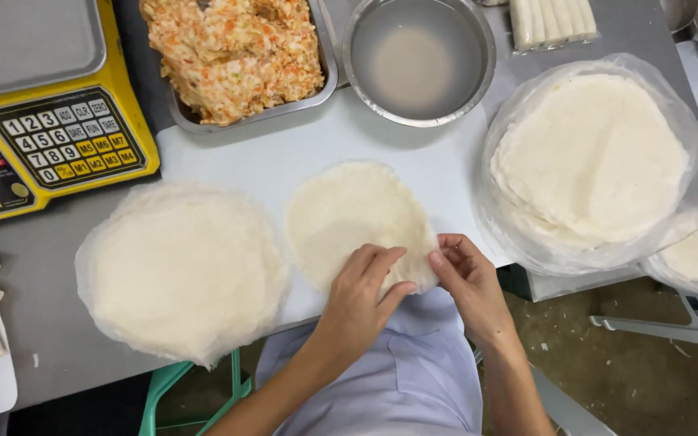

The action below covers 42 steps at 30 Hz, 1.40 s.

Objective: Separating thin spring roll wrappers from a stack and laying them out on a table for filling.

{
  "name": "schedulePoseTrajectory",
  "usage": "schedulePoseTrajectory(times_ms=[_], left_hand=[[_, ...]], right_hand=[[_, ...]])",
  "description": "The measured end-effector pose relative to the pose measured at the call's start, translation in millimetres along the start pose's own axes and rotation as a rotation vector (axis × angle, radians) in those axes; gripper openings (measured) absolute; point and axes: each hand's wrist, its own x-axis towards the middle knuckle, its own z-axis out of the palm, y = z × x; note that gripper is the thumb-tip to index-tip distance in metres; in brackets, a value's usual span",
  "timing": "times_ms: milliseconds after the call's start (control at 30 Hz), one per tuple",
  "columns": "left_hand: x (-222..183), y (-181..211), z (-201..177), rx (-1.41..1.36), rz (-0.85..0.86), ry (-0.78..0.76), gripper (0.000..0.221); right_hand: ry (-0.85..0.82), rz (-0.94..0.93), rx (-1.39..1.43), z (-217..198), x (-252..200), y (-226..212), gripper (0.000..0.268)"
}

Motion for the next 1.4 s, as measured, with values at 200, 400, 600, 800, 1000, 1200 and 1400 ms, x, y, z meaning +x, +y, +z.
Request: schedulePoseTrajectory(times_ms=[200, 400, 600, 800, 1000, 1200, 1400], left_hand=[[17, 9, 17, 0.072, 0.005, -0.004, 0.051], [17, 3, 15, 0.083, 0.059, 0.03, 0.028], [19, 8, 4, -0.209, -0.123, 0.064, 0.028], [16, 6, 2, -0.301, -0.189, 0.082, 0.017], [15, 5, -9, -0.579, -0.361, -0.002, 0.015], [20, 11, -7, -0.44, -0.288, 0.039, 0.021], [23, 2, -11, -0.324, -0.233, 0.083, 0.014]], right_hand=[[0.118, -0.021, 0.176, -7, 20, 34, 0.033], [0.002, 0.017, 0.368, -3, 23, 22, 0.049], [-0.02, 0.058, 0.413, -3, 25, 42, 0.033], [-0.003, 0.043, 0.443, 7, 13, 39, 0.021], [0.006, 0.024, 0.431, 11, 6, 31, 0.019], [0.092, -0.058, 0.222, 21, -5, 14, 0.036], [0.167, -0.141, -0.013, 18, -8, 4, 0.047]])
